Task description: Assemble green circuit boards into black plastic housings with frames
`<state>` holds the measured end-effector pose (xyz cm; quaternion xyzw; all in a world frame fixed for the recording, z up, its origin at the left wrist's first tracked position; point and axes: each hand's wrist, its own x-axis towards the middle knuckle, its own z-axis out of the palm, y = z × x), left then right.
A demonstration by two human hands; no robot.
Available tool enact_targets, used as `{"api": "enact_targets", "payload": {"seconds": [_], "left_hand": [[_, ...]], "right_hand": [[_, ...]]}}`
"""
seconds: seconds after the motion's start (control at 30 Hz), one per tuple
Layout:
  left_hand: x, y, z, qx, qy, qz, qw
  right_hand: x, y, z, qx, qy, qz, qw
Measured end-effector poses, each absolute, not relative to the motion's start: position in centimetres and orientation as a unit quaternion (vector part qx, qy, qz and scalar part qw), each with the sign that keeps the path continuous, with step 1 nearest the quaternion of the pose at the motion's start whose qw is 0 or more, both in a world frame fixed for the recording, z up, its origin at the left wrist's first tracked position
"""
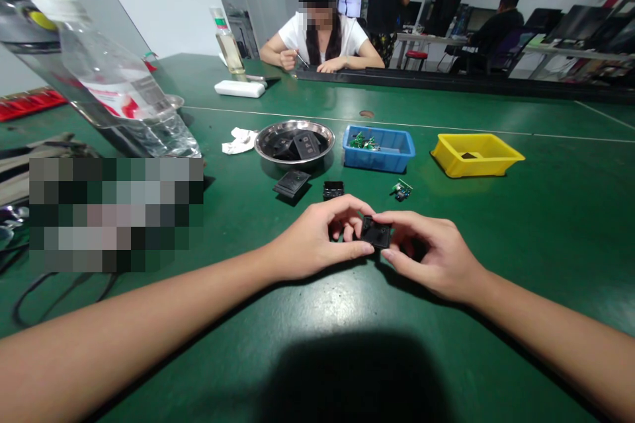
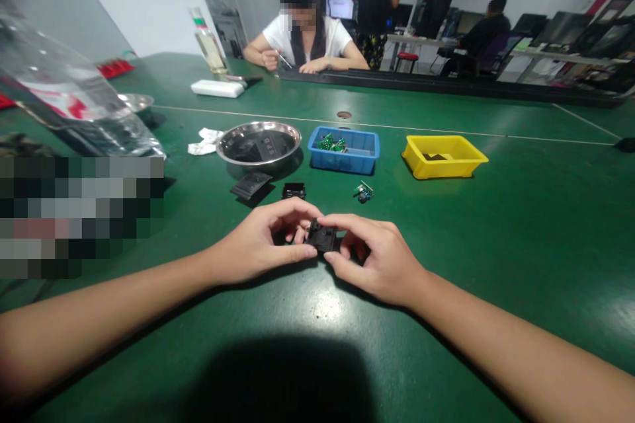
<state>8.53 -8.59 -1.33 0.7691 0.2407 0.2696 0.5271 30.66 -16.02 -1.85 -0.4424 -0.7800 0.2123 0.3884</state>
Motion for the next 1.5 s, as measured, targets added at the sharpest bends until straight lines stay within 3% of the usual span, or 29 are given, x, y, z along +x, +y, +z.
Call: {"api": "enact_targets", "payload": {"seconds": [0.93, 1.2, 1.5], "left_hand": [[8.7, -8.7, -1.4, 0.739, 0.263, 0.284, 0.551], [8.8, -8.9, -1.4, 0.792, 0.308, 0.317, 0.421], [8.7, -8.9, -1.4, 0.869, 0.310, 0.270, 0.276]], "right_hand": [[30.5, -15.6, -2.5, -0.479, -0.666, 0.360, 0.444], [30.4, -15.0, -2.3, -0.500, -0.605, 0.408, 0.467], [30.5, -15.1, -2.3, -0.550, -0.687, 0.282, 0.383]]}}
